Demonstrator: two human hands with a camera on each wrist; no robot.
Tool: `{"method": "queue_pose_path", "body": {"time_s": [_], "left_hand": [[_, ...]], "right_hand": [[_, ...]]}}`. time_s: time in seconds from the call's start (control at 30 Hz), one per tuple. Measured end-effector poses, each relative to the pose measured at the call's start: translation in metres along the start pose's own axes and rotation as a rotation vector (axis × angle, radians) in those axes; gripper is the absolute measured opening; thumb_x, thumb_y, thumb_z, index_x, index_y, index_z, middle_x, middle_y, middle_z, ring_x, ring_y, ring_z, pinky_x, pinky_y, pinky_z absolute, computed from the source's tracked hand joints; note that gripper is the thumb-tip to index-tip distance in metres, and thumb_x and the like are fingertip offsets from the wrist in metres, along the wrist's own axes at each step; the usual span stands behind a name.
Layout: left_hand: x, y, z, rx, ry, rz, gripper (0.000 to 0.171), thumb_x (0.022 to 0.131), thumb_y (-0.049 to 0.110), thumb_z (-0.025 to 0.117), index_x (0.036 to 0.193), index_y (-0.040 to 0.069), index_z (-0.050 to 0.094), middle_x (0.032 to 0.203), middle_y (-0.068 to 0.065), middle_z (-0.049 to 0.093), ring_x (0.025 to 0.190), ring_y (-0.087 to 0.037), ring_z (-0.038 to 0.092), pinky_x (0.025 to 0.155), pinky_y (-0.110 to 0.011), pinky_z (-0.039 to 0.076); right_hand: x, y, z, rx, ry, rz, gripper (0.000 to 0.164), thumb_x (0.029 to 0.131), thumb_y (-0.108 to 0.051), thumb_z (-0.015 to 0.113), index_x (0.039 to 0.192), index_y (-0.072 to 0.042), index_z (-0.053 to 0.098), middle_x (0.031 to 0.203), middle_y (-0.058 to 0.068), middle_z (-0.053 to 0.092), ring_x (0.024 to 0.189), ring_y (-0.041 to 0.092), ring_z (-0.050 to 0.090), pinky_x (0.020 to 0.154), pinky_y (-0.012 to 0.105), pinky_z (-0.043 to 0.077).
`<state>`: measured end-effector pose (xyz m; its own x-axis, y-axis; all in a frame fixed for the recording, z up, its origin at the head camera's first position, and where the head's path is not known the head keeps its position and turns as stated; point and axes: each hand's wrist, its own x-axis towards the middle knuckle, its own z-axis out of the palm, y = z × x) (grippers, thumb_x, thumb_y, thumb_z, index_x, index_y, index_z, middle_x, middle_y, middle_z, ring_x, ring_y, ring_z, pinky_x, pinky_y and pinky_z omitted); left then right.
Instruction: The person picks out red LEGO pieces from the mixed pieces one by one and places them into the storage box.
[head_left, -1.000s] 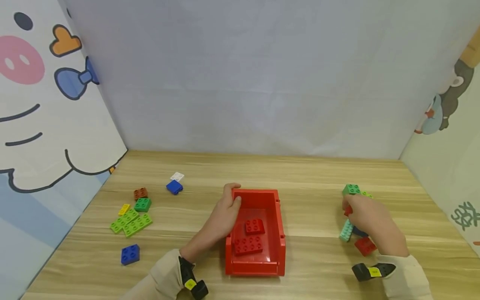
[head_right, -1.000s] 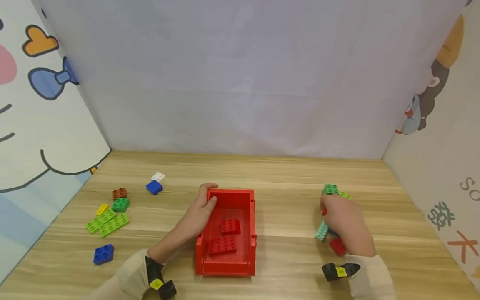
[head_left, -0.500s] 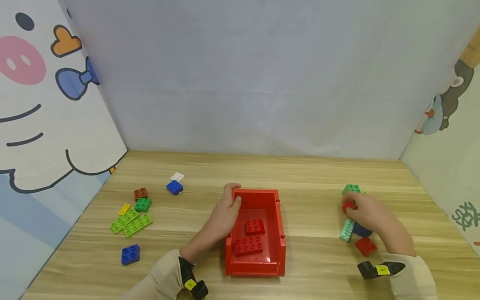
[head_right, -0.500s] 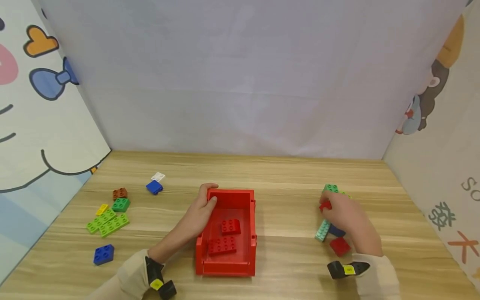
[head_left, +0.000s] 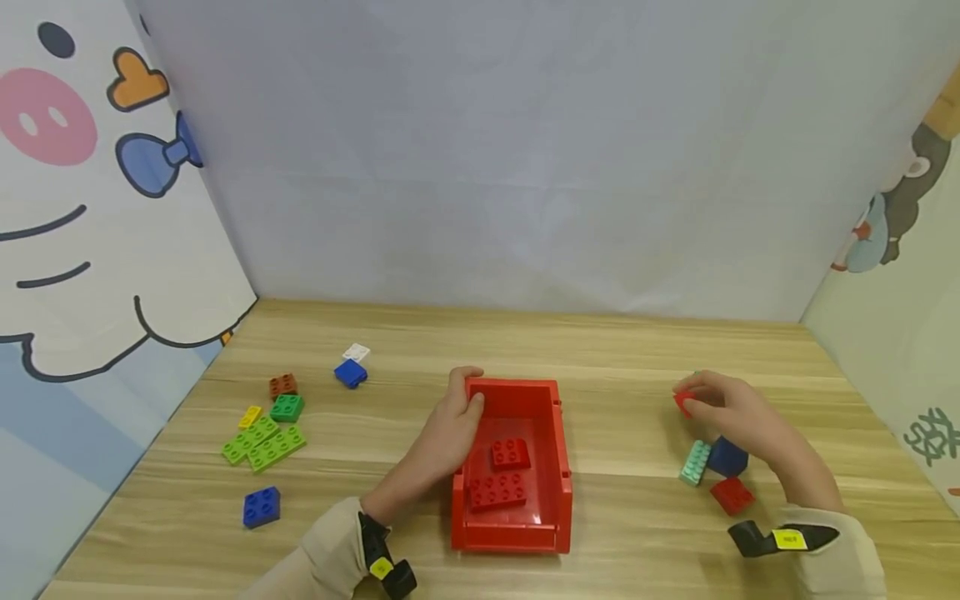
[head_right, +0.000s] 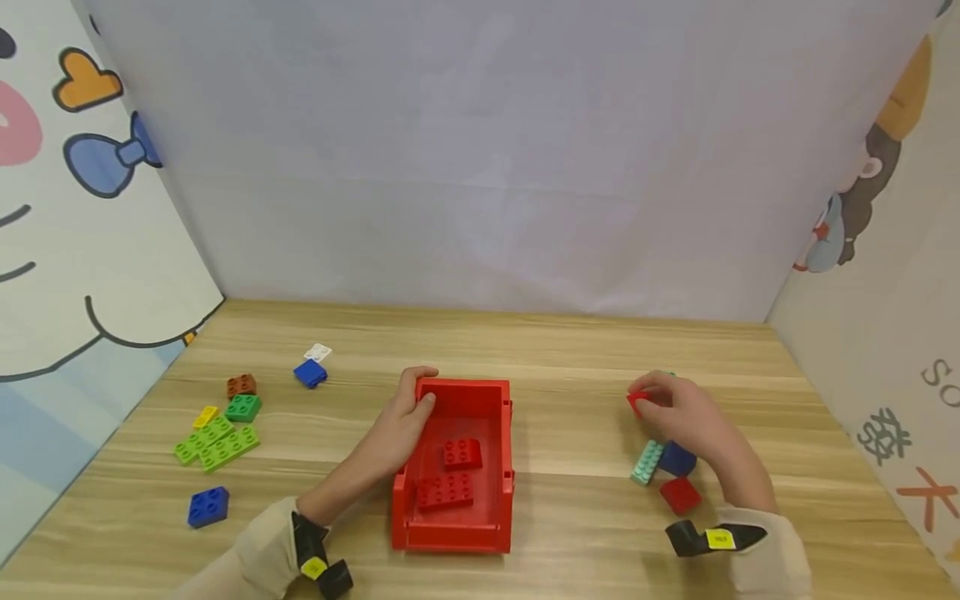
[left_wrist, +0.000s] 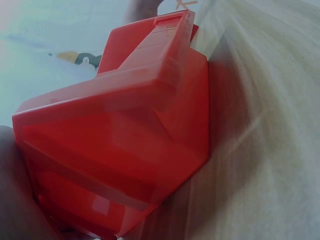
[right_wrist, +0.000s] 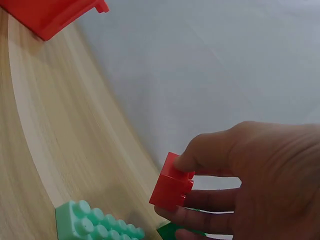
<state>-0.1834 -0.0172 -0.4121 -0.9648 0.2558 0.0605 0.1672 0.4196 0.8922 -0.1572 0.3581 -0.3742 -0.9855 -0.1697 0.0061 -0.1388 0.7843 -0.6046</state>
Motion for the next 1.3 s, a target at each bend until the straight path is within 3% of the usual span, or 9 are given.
{"method": "queue_pose_path", "body": {"time_s": [0.27, 0.4, 0.63, 0.9, 1.07, 1.3], "left_hand": [[0.001, 0.002, -0.001, -0.002, 0.011, 0.015, 0.034, 0.101, 0.019, 0.037, 0.134, 0.016, 0.03, 0.111, -0.012, 0.056, 0.099, -0.02, 0.051, 0.092, -0.046, 0.042], [0.001, 0.002, -0.001, -0.003, 0.012, 0.025, 0.034, 0.101, 0.018, 0.037, 0.134, 0.015, 0.03, 0.111, -0.011, 0.056, 0.099, -0.02, 0.05, 0.091, -0.046, 0.042], [0.001, 0.004, -0.002, -0.013, 0.011, 0.014, 0.034, 0.101, 0.021, 0.036, 0.135, 0.016, 0.029, 0.104, -0.01, 0.053, 0.093, -0.022, 0.049, 0.084, -0.043, 0.043], [0.0, 0.002, -0.002, -0.003, 0.009, 0.019, 0.034, 0.102, 0.02, 0.036, 0.135, 0.015, 0.029, 0.101, -0.013, 0.054, 0.089, -0.023, 0.05, 0.082, -0.043, 0.043], [0.0, 0.002, -0.001, 0.009, 0.008, 0.015, 0.034, 0.102, 0.019, 0.036, 0.134, 0.015, 0.03, 0.101, -0.014, 0.055, 0.089, -0.023, 0.05, 0.082, -0.043, 0.044], [-0.001, 0.002, -0.001, 0.016, 0.006, 0.011, 0.034, 0.102, 0.02, 0.037, 0.134, 0.014, 0.03, 0.094, -0.013, 0.054, 0.084, -0.023, 0.05, 0.076, -0.041, 0.044]], "right_hand": [[0.001, -0.002, -0.003, 0.203, -0.076, 0.022, 0.033, 0.097, -0.025, 0.052, 0.125, -0.007, 0.051, 0.12, 0.015, 0.056, 0.104, 0.028, 0.055, 0.087, 0.047, 0.044], [0.001, -0.005, -0.003, 0.239, -0.077, 0.032, 0.036, 0.097, -0.025, 0.052, 0.126, -0.005, 0.05, 0.119, 0.016, 0.056, 0.102, 0.029, 0.056, 0.088, 0.049, 0.043], [0.006, -0.011, -0.001, 0.17, -0.019, 0.033, 0.034, 0.094, -0.025, 0.057, 0.122, -0.006, 0.054, 0.114, 0.014, 0.061, 0.105, 0.028, 0.053, 0.09, 0.051, 0.039], [0.008, -0.023, 0.005, 0.017, 0.072, -0.032, 0.029, 0.093, -0.023, 0.059, 0.12, -0.011, 0.06, 0.109, 0.01, 0.063, 0.097, 0.026, 0.056, 0.079, 0.046, 0.046], [0.008, -0.039, 0.011, -0.032, 0.109, -0.061, 0.03, 0.092, -0.023, 0.06, 0.12, -0.014, 0.062, 0.113, 0.013, 0.061, 0.091, 0.026, 0.057, 0.072, 0.043, 0.05], [0.008, -0.063, 0.022, -0.073, 0.113, -0.097, 0.03, 0.091, -0.015, 0.06, 0.121, -0.016, 0.062, 0.117, 0.013, 0.056, 0.094, 0.027, 0.057, 0.075, 0.044, 0.053]]}}
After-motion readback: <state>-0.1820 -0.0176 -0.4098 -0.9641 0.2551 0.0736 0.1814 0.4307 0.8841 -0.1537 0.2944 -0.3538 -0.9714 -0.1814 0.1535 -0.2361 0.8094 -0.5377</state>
